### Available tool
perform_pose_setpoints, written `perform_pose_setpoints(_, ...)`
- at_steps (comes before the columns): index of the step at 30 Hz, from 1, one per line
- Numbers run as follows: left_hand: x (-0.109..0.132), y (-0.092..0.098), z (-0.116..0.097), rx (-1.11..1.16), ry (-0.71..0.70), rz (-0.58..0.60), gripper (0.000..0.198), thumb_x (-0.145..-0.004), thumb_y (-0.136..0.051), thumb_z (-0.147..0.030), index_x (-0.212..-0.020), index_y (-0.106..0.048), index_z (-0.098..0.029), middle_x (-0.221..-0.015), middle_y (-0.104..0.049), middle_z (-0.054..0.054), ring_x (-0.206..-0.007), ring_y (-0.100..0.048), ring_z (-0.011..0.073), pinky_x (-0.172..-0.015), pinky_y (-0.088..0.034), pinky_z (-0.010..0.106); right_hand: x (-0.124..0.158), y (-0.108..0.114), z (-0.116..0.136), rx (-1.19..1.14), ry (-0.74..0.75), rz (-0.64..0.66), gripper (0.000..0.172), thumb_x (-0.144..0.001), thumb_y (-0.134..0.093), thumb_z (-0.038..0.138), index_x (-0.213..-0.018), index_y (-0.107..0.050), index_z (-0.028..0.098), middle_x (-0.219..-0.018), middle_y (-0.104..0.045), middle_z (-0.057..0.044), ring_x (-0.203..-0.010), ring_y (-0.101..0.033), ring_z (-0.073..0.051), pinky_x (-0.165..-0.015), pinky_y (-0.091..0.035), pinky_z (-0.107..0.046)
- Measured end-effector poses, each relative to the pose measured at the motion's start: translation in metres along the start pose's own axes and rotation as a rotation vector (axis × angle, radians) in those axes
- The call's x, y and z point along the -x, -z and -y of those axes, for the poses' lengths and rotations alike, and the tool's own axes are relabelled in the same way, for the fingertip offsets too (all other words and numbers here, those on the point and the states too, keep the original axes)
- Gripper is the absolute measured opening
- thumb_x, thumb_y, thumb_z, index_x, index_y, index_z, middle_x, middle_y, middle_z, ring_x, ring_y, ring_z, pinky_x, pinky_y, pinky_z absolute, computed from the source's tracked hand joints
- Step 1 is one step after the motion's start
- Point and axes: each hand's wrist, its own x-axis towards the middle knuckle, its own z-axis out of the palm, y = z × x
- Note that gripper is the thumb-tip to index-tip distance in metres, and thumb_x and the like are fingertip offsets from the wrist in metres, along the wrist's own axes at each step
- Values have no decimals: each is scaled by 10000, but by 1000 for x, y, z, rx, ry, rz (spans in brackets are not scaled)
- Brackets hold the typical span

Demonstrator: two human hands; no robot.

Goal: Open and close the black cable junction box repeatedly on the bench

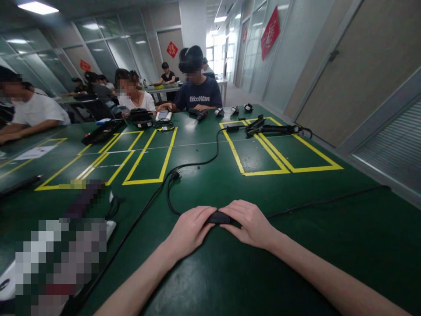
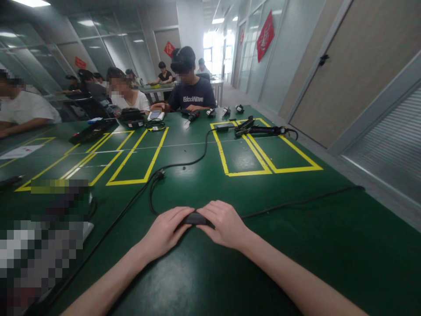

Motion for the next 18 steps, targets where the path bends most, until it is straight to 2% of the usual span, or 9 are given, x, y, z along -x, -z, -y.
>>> perform_pose_setpoints(3, -1, -1, 0, 10, -18, 4, 281, -1064, -524, -263, -1323, -607, -192, -1211, -746, 122, -1119, -730, 245, -997, -617, 405, -1, -1, 0, -51, -20, 20, 200, -954, -699, 303, -1118, -705, 188, -996, -770, -106, -899, -703, -259, -788, -559, -399)
perform_pose_setpoints(7, -2, 0, 2, -24, -77, -34, 316, -1075, -505, -261, -1374, -581, -189, -1261, -734, 132, -1164, -719, 246, -1028, -602, 420, -6, 4, 3, -207, -152, 86, 316, -872, -776, 276, -1154, -653, 202, -1076, -743, -95, -989, -692, -254, -849, -570, -390)
perform_pose_setpoints(10, -4, 1, 3, -117, -165, -84, 345, -1081, -491, -230, -1417, -548, -174, -1331, -711, 151, -1243, -684, 256, -1088, -562, 467, -8, 13, 5, -391, -276, 131, 269, -879, -754, 267, -1113, -630, 218, -997, -720, -42, -849, -670, -191, -745, -556, -310)
perform_pose_setpoints(13, -6, 1, 3, -184, -232, -102, 359, -1078, -488, -199, -1432, -538, -172, -1333, -715, 152, -1258, -675, 254, -1120, -531, 488, -8, 19, 7, -696, -418, 214, 229, -908, -731, 338, -1044, -588, 223, -890, -672, 12, -727, -640, -138, -660, -540, -257)
perform_pose_setpoints(16, -7, 2, 0, -210, -274, -128, 385, -1067, -498, -176, -1450, -530, -180, -1327, -719, 146, -1271, -668, 249, -1151, -504, 491, -6, 19, 10, -981, -595, 269, 328, -889, -754, 436, -969, -512, 230, -797, -593, 57, -588, -595, -93, -524, -501, -205)
perform_pose_setpoints(18, -8, 2, -2, -227, -282, -157, 406, -1058, -514, -166, -1464, -520, -175, -1376, -692, 157, -1324, -636, 254, -1182, -476, 498, -7, 19, 12, -1047, -683, 249, 407, -843, -793, 487, -921, -484, 234, -756, -551, 79, -478, -489, -55, -408, -395, -168)
